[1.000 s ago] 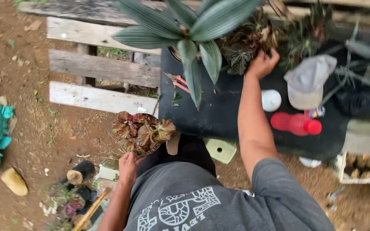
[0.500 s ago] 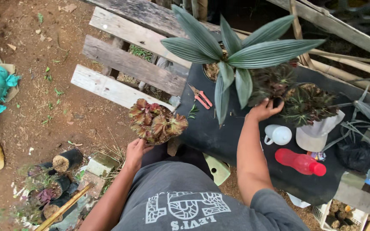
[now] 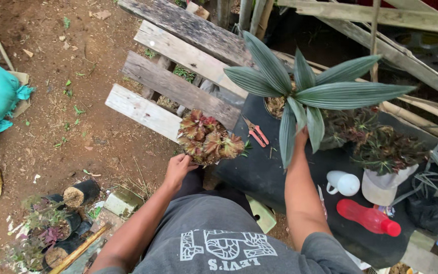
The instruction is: The person sits on the ground and uses a small blade to trim plant cuttings, placing the trimmed pieces into a clear container. They then stand and move several potted plants to a wooden pallet.
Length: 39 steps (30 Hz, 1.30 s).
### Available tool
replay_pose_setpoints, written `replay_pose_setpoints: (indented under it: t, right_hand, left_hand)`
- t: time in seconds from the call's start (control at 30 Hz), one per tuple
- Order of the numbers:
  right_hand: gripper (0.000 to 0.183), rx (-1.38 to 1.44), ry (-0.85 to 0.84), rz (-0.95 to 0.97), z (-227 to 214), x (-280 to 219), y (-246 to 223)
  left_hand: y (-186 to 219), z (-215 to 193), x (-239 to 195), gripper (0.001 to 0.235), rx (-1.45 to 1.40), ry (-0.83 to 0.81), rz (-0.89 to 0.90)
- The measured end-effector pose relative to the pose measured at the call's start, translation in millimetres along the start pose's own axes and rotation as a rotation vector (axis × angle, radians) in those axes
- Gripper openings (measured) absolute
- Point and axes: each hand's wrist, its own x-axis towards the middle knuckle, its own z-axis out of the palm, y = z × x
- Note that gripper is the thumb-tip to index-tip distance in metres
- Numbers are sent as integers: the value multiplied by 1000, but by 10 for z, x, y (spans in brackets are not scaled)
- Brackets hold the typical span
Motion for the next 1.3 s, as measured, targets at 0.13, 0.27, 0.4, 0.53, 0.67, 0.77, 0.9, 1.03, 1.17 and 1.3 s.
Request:
replay_pose_setpoints:
  t: [0.13, 0.27, 0.4, 0.53, 0.67, 0.77, 0.9, 1.03, 1.17, 1.3]
  right_hand:
    - [37, 37, -177, 84, 199, 133, -32]
    - [41, 107, -313, 93, 297, 119, 2]
    - [43, 78, -355, -12, 307, 57, 11]
    - [35, -6, -33, -29, 332, 152, 27]
    - [33, 7, 44, 85, 268, 271, 3]
    - [34, 95, 52, 66, 115, 261, -81]
    - [37, 181, 40, -10, -94, 214, -368]
    - [39, 145, 147, -49, -236, 110, -796]
    - [44, 78, 226, -176, -428, -267, -1225]
    - [44, 97, 197, -188, -471, -559, -1522]
  left_hand:
    - [161, 33, 171, 30, 33, 4, 5]
    - [258, 53, 337, 31, 29, -31, -9]
    - [277, 58, 530, 31, 40, -39, -39]
    - [235, 78, 790, 31, 44, -66, -3]
    - [221, 188, 1035, 30, 12, -142, 33]
    - [240, 397, 1277, 29, 10, -174, 32]
    - [180, 888, 1724, 29, 105, -196, 55]
    - [-63, 1589, 2177, 32, 43, -307, 153]
    - [-162, 2324, 2221, 35, 122, -346, 158]
    - [159, 2786, 1906, 41, 158, -358, -219]
